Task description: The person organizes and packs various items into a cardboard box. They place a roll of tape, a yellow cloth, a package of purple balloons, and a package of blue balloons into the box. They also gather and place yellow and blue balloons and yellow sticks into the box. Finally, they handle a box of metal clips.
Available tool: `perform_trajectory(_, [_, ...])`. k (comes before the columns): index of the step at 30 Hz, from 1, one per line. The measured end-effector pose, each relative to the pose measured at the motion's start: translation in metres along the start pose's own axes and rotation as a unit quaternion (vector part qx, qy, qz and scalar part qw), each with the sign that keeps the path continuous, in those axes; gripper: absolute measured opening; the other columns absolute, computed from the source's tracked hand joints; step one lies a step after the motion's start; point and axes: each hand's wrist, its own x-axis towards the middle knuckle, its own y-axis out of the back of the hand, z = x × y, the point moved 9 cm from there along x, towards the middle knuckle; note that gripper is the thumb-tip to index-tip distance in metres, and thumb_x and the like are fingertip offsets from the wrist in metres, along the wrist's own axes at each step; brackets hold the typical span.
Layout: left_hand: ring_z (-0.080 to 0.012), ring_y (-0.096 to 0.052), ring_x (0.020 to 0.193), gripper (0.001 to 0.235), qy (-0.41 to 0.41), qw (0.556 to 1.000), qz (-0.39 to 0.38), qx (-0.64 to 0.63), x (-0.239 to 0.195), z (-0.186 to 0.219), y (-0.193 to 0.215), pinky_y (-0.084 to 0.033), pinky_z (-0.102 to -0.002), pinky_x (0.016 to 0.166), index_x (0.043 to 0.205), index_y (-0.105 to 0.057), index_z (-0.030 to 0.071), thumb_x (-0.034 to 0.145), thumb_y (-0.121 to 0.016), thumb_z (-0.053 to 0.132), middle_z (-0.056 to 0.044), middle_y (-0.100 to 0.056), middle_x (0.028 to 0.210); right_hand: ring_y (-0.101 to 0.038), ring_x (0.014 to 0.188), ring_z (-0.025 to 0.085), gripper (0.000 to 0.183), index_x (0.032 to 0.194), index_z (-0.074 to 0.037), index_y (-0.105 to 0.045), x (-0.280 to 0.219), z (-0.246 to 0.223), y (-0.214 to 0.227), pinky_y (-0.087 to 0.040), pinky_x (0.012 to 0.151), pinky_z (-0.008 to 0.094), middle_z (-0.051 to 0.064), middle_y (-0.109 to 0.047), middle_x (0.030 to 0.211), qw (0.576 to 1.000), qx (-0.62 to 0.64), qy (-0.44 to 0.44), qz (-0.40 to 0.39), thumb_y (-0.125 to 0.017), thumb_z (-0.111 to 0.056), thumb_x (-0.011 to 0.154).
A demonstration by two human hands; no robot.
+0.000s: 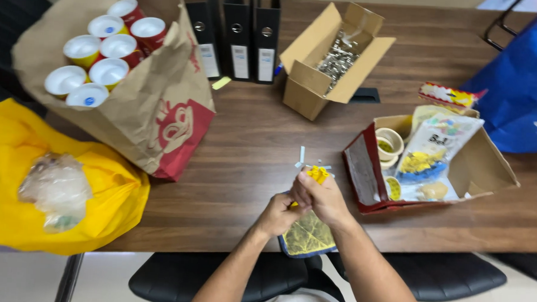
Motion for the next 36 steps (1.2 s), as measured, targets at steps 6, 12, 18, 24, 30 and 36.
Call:
perform_trajectory(6, [-0.0064,-0.060,0.078,0.013,-0.007,1.000,-0.014,-0.018,-0.008,-0.008,0.003,-0.052,-0.026,0.071,0.096,-0.071,0.000,0.097,-0.073,0.013,0.001,-0.066,0.081,-0.044,0.052,0.014,0.023,0.087,-0.006,-0.047,0.006,-0.006,-0.012,-0.037,0.045,0.029,0.007,-0.051,0.069,0.998,0.045,-0.018,0.036,-0.054,-0.021,0.104])
perform_trajectory(12, [-0.0095,-0.058,0.074,0.020,0.019,0.997,0.042,0.067,-0.013,0.017,0.013,-0.051,-0.030,0.067,0.096,-0.067,-0.001,0.090,-0.076,0.016,-0.001,-0.064,0.077,-0.046,0.064,0.017,0.038,0.076,-0.007,-0.046,0.008,0.009,-0.019,-0.042,0.061,0.032,0.007,-0.048,0.068,0.999,0.012,0.020,-0.037,-0.053,-0.022,0.110])
perform_trajectory(18, [-0.0063,-0.061,0.078,0.023,0.031,0.998,0.048,0.036,-0.023,-0.017,0.016,-0.053,-0.028,0.068,0.090,-0.066,-0.002,0.096,-0.073,0.020,0.000,-0.066,0.077,-0.052,0.063,0.020,0.048,0.065,-0.004,-0.054,0.010,-0.004,-0.064,-0.043,0.061,0.034,0.010,-0.056,0.065,0.992,0.005,-0.060,-0.108,-0.048,-0.031,0.104])
perform_trajectory(24, [-0.0054,-0.054,0.070,0.018,0.073,0.996,0.050,0.029,-0.031,-0.011,0.018,-0.048,-0.026,0.063,0.100,-0.073,0.003,0.099,-0.070,0.021,0.005,-0.063,0.076,-0.033,0.050,0.013,0.035,0.071,-0.012,-0.048,0.013,-0.036,0.017,-0.026,0.048,0.031,0.000,-0.039,0.059,0.994,0.010,0.046,0.094,-0.062,-0.029,0.099])
perform_trajectory(30, [-0.0055,-0.047,0.064,0.021,0.102,0.977,0.004,-0.190,-0.046,-0.142,0.015,-0.038,-0.024,0.058,0.097,-0.070,0.000,0.103,-0.068,0.020,0.004,-0.058,0.074,-0.019,0.049,0.009,0.054,0.067,-0.018,-0.028,0.001,-0.111,0.049,-0.016,0.046,0.028,-0.003,-0.022,0.060,0.979,0.128,0.120,0.101,-0.053,-0.037,0.112])
perform_trajectory(36, [-0.0080,-0.049,0.069,0.038,0.047,0.997,-0.015,-0.064,-0.049,-0.096,0.025,-0.044,-0.028,0.063,0.089,-0.065,0.002,0.112,-0.055,0.031,0.002,-0.059,0.077,-0.034,0.051,0.011,0.041,0.069,-0.016,-0.044,-0.026,-0.095,0.084,-0.026,0.047,0.028,-0.003,-0.043,0.064,0.966,-0.038,0.099,0.238,-0.055,-0.030,0.106])
